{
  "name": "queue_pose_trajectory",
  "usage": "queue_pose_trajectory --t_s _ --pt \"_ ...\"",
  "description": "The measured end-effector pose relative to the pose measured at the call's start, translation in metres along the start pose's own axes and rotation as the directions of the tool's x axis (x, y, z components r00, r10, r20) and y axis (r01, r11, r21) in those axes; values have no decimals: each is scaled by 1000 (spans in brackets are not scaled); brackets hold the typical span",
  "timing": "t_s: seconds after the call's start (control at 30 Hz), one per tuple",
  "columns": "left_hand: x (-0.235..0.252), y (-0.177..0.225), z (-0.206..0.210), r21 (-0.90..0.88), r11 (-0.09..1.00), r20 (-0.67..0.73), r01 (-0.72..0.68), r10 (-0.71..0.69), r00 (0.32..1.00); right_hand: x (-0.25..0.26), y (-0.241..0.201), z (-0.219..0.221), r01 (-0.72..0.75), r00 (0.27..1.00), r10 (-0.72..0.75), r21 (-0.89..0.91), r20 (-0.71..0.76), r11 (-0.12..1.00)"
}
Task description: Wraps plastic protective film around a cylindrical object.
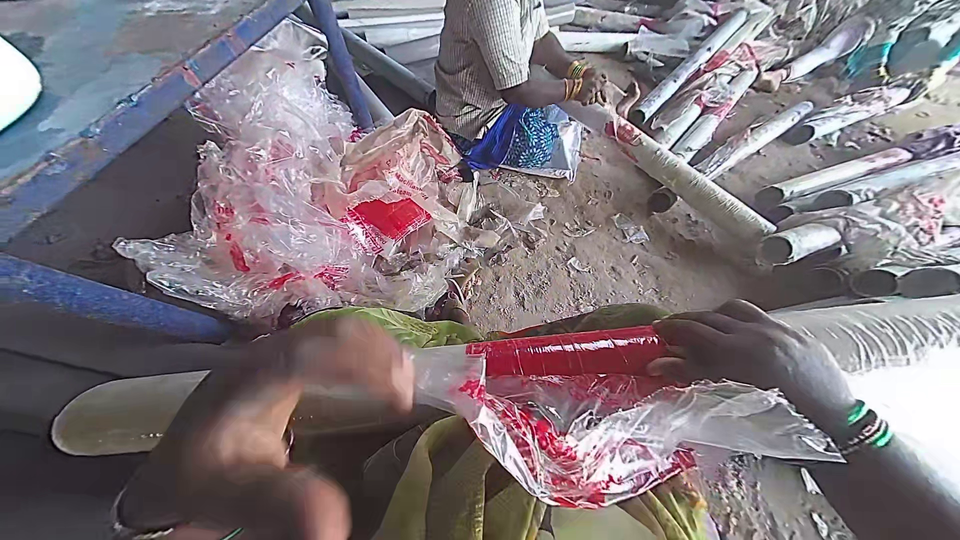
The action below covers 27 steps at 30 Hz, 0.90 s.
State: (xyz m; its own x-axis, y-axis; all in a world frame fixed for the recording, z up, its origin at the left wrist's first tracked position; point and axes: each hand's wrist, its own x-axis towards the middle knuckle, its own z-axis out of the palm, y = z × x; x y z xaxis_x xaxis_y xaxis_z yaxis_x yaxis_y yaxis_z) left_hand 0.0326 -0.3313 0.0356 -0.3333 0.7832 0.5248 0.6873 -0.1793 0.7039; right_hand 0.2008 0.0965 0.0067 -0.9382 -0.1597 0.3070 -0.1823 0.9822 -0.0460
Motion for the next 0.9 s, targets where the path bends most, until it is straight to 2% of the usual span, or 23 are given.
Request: queue_pose_trajectory --t_s 0.03,0.07,0.13,0.2,0.3,0.37,0.5,0.57,0.73,0.8,0.9 --pt "1 -6 4 272 961 -73 55 -36 997 1 -3 -2 9 1000 -9 10 5 1000" --pt "4 -11 13 463 881 -82 102 -72 994 3 -6 -4 20 1000 -20 20 10 1000" --pt "8 -21 40 616 779 -25 120 -132 991 5 -17 -6 5 999 -6 21 49 1000" --pt "7 -27 65 591 802 35 86 -132 991 13 -39 -8 -33 991 25 65 128 997" --pt "2 -29 93 510 860 121 0 -72 990 31 -66 1 73 986 -82 69 144 995" --pt "-2 -28 101 492 869 122 -57 -4 993 43 -80 11 149 976 -158 70 150 986" --pt "-15 -26 109 532 841 55 -96 79 995 58 -86 12 162 951 -182 96 250 982" --pt "-21 -25 113 562 823 12 -87 97 995 63 -86 8 90 921 -147 172 361 981" --pt "-29 -30 128 589 807 -122 -44 143 982 72 -102 18 90 944 -143 186 297 978" --pt "-29 -35 131 588 807 -148 -46 163 975 74 -116 32 160 953 -192 148 233 976" --pt "-31 -42 133 562 825 -181 -61 194 964 84 -123 35 147 907 -193 148 375 978"
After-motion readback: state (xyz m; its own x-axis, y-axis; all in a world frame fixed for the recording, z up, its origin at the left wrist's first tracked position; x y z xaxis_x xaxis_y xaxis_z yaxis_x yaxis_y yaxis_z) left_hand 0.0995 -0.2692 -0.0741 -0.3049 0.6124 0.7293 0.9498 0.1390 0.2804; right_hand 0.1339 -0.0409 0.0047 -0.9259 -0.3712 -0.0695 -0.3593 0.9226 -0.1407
